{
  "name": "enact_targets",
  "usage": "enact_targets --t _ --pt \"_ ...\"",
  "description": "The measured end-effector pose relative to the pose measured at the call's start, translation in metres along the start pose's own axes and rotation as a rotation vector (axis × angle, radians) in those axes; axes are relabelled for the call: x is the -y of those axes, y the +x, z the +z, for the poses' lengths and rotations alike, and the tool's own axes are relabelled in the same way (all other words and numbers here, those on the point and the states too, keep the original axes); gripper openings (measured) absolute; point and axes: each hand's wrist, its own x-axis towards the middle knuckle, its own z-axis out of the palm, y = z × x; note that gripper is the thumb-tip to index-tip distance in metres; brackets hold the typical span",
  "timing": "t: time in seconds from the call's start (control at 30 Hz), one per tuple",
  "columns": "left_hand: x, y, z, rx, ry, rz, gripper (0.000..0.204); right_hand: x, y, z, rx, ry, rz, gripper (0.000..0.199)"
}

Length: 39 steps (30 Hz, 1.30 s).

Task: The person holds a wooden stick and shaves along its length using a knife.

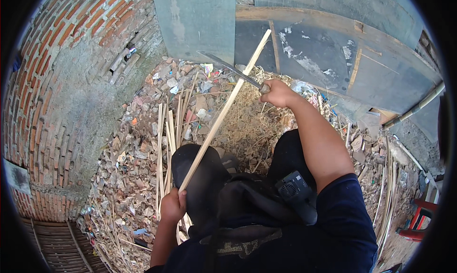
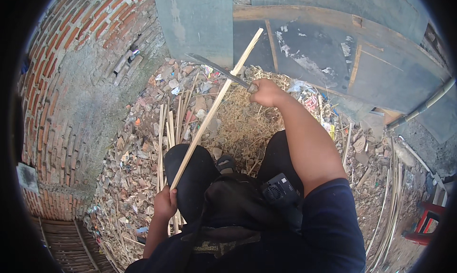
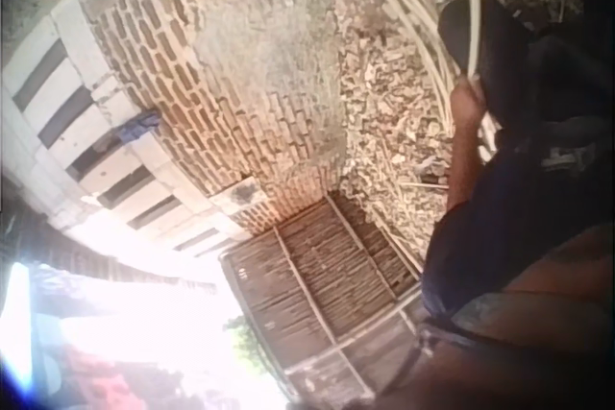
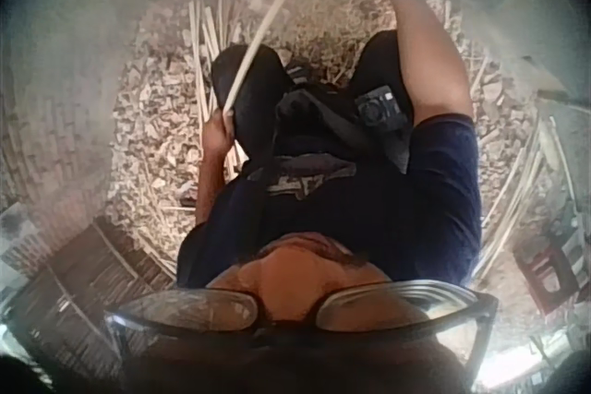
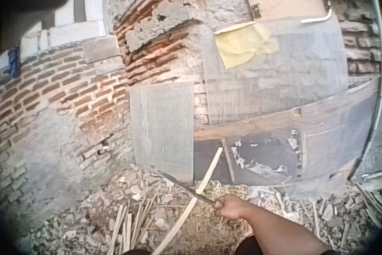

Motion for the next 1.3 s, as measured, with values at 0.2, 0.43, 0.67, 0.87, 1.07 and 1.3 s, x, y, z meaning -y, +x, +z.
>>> enact_targets --t 0.2,0.43,0.67,0.87,1.07,1.3 --pt "0.003 -0.004 0.001 -0.001 -0.022 -0.008 0.034 0.054 -0.02 -0.008 -0.087 -0.355 0.034 0.043" --pt "-0.003 -0.003 0.001 0.0 0.01 -0.018 0.034 0.104 -0.052 0.028 0.263 -0.64 -0.263 0.027" --pt "-0.009 0.002 -0.003 -0.012 0.037 -0.007 0.033 0.039 -0.01 -0.006 0.013 -0.585 0.001 0.027" --pt "0.003 0.003 0.001 -0.006 0.029 0.012 0.033 0.025 0.002 0.0 -0.178 -0.408 0.054 0.033" --pt "-0.002 0.003 -0.004 -0.03 0.022 0.033 0.034 0.009 0.006 0.009 0.057 0.192 0.154 0.036" --pt "-0.004 -0.016 -0.019 0.002 0.06 -0.021 0.036 0.054 -0.023 0.008 0.088 -0.503 -0.08 0.03"
